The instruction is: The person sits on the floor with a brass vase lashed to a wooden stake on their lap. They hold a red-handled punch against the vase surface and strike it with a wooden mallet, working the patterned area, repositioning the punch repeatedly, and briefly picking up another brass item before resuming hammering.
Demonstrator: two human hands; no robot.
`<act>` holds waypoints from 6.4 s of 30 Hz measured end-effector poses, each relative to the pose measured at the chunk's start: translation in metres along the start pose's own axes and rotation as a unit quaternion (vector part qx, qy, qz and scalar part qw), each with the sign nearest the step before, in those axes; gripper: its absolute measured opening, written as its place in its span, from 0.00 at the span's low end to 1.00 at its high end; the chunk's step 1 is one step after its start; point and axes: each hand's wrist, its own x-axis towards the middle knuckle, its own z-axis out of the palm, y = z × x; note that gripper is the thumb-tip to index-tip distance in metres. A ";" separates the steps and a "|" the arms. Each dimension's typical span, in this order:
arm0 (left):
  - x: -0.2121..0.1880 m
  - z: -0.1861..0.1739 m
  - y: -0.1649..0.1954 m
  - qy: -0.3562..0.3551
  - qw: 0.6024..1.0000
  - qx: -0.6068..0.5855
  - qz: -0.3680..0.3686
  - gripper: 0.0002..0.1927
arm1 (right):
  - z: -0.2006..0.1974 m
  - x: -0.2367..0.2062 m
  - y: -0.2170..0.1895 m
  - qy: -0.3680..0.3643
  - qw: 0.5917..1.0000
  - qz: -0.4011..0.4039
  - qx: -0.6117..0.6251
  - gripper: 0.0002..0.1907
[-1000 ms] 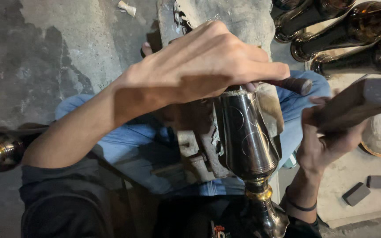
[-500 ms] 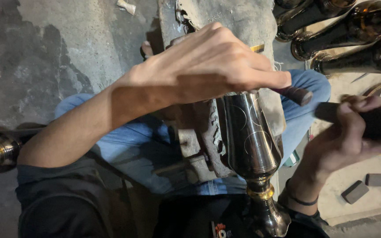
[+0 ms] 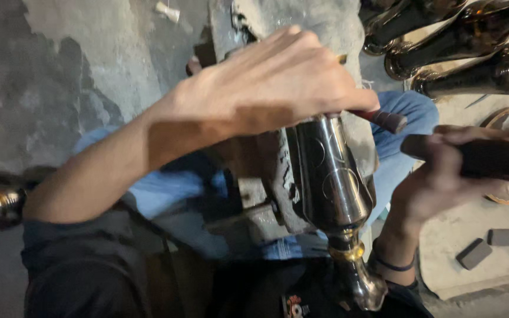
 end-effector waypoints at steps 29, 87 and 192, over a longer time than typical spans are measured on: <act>-0.052 0.040 -0.012 0.173 0.985 0.017 0.017 0.25 | -0.013 0.046 -0.050 -0.207 0.957 -0.144 -0.141 0.12; -0.061 0.051 -0.015 0.219 0.975 -0.025 -0.009 0.15 | 0.029 0.078 -0.090 -0.272 0.729 -0.398 -0.486 0.27; 0.054 -0.007 -0.009 -0.037 0.971 -0.068 -0.226 0.24 | -0.005 0.039 0.099 -0.221 0.972 0.069 -0.044 0.23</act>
